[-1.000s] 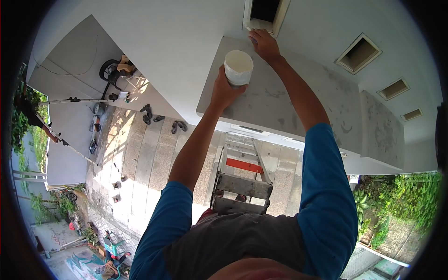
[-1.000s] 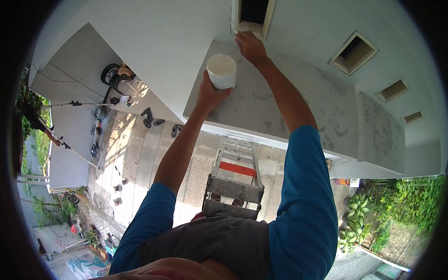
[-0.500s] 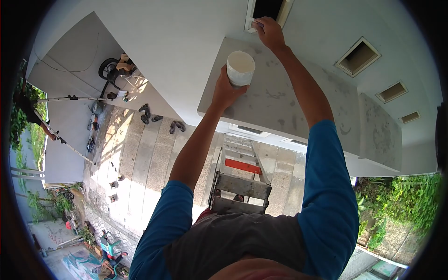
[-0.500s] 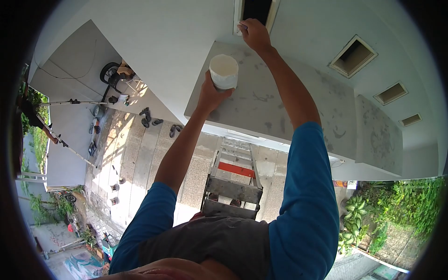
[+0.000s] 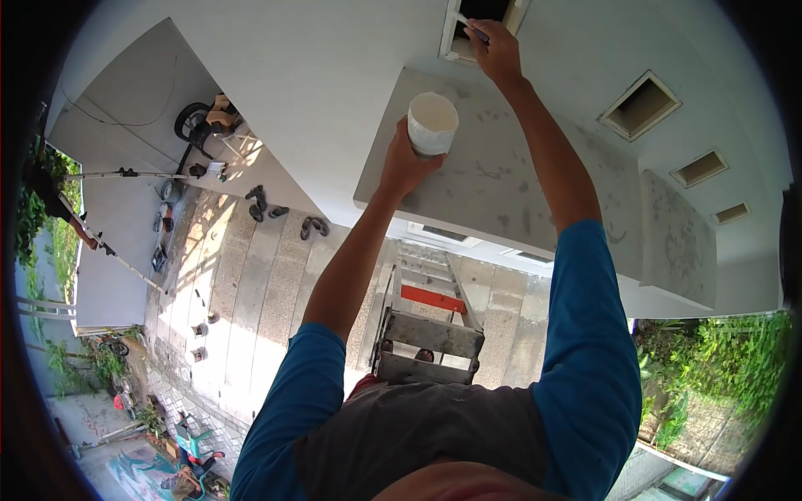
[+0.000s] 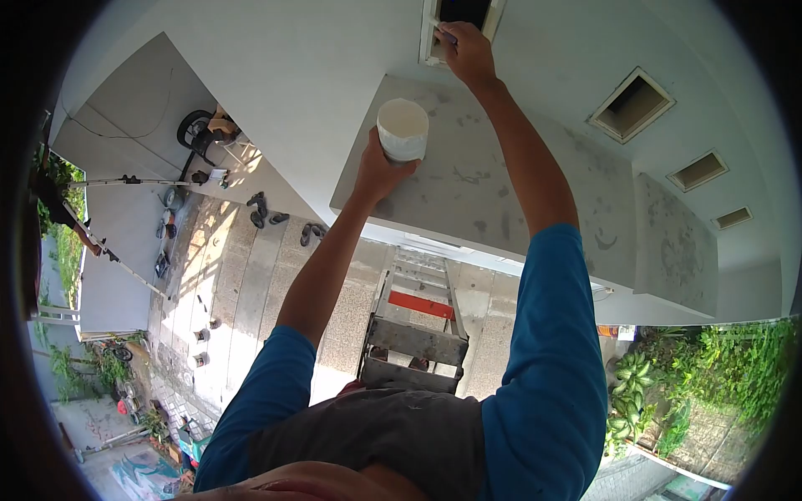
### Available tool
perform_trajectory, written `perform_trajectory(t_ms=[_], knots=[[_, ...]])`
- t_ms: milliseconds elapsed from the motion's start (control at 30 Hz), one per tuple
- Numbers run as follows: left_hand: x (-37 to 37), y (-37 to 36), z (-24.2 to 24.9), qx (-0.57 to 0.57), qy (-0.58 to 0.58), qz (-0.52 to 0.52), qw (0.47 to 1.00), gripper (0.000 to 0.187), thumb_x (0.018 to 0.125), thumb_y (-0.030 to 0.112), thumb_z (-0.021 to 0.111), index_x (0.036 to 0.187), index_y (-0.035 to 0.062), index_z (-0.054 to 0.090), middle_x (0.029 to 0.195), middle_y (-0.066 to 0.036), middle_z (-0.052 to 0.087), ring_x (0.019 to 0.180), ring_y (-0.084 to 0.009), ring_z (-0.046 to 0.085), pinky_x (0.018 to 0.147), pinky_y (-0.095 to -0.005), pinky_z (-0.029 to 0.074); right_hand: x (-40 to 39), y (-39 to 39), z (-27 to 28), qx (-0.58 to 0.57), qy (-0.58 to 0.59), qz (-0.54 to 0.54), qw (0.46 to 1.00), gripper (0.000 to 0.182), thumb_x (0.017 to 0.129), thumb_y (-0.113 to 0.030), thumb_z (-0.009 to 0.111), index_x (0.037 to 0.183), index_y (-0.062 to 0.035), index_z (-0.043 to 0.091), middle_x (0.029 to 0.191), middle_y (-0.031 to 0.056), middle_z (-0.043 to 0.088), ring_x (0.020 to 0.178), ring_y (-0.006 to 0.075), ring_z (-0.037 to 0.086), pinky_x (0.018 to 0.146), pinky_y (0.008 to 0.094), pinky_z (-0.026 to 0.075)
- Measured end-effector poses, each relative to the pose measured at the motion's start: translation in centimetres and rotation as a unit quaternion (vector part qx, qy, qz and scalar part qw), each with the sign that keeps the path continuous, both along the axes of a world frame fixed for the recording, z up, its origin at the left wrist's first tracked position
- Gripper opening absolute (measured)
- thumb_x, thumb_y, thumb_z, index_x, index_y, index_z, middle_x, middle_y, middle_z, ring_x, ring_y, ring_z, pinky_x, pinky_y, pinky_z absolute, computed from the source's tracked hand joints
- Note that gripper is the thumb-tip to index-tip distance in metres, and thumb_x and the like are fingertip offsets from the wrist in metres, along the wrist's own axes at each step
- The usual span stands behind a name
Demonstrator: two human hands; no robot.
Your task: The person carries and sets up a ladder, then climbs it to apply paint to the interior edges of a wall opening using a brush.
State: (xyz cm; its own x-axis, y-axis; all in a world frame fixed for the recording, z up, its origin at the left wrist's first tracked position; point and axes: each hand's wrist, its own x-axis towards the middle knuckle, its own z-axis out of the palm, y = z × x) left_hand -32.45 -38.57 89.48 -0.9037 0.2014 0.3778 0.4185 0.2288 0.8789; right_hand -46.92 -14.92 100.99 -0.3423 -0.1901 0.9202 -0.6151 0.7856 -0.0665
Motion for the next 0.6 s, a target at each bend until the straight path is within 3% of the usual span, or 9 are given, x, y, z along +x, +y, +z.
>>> perform_trajectory(t_ms=[100,167,200,233,300,433,600], knots=[[-0.1,0.0,-0.1,0.006,0.003,-0.001,1.0,0.084,0.069,0.021,0.089,0.135,0.0041,0.039,0.125,-0.022,0.063,0.115,-0.0388,0.064,0.094,-0.0455,0.053,0.9,-0.4,2.4,-0.033,0.098,0.016,0.995,0.015,0.089,-0.013,0.075,0.1,-0.0046,0.071,0.1,0.0095,0.072,0.097,0.0254,0.069,0.082,0.0337,0.058],[0.0,0.0,0.0,0.002,0.001,-0.001,1.0,0.084,0.069,0.021,0.089,0.135,0.0043,0.039,0.125,-0.022,0.063,0.115,-0.0388,0.064,0.094,-0.0455,0.053,0.6,-0.3,2.8,-0.022,0.067,0.029,0.997,0.029,0.094,-0.02,0.071,0.112,0.002,0.068,0.109,0.0202,0.069,0.097,0.0329,0.068,0.081,0.0421,0.058],[0.0,0.0,0.0,0.0,0.001,-0.001,1.0,0.084,0.069,0.021,0.089,0.135,0.0044,0.039,0.124,-0.022,0.063,0.114,-0.0387,0.064,0.094,-0.0456,0.053,1.9,-1.3,3.5,0.023,0.114,-0.005,0.993,0.015,0.089,-0.013,0.074,0.1,-0.0039,0.07,0.102,0.0105,0.072,0.096,0.0267,0.068,0.082,0.0364,0.057],[0.0,0.0,0.0,-0.001,0.002,-0.001,1.0,0.084,0.069,0.021,0.089,0.135,0.0044,0.039,0.124,-0.022,0.063,0.114,-0.0387,0.064,0.094,-0.0456,0.053,1.5,-1.4,2.7,0.023,0.114,-0.006,0.993,0.015,0.089,-0.013,0.074,0.1,-0.0039,0.07,0.102,0.0105,0.072,0.096,0.0267,0.068,0.082,0.0364,0.057],[0.0,0.0,0.0,-0.004,0.01,0.004,1.0,0.084,0.069,0.021,0.088,0.136,0.0045,0.039,0.124,-0.022,0.063,0.114,-0.0386,0.064,0.094,-0.046,0.053,0.8,-1.5,-0.2,0.043,0.02,-0.018,0.999,0.016,0.089,-0.013,0.074,0.101,-0.0033,0.07,0.102,0.0111,0.071,0.096,0.0283,0.067,0.083,0.0387,0.056],[0.0,-0.1,0.1,0.009,0.011,-0.003,1.0,0.084,0.069,0.021,0.088,0.136,0.0044,0.039,0.125,-0.022,0.063,0.115,-0.0387,0.064,0.094,-0.0467,0.053,0.9,-1.1,-4.2,0.036,-0.04,-0.006,0.999,0.017,0.09,-0.018,0.073,0.099,-0.0033,0.072,0.098,0.0121,0.071,0.097,0.0306,0.066,0.083,0.0409,0.055],[0.1,0.0,0.0,0.009,0.015,-0.005,1.0,0.084,0.07,0.021,0.088,0.136,0.0044,0.039,0.125,-0.022,0.062,0.115,-0.0394,0.064,0.094,-0.0459,0.053,0.5,-0.4,-3.1,0.019,-0.135,-0.014,0.991,0.018,0.092,-0.019,0.072,0.1,-0.003,0.072,0.099,0.0132,0.071,0.095,0.032,0.067,0.082,0.0414,0.055]])
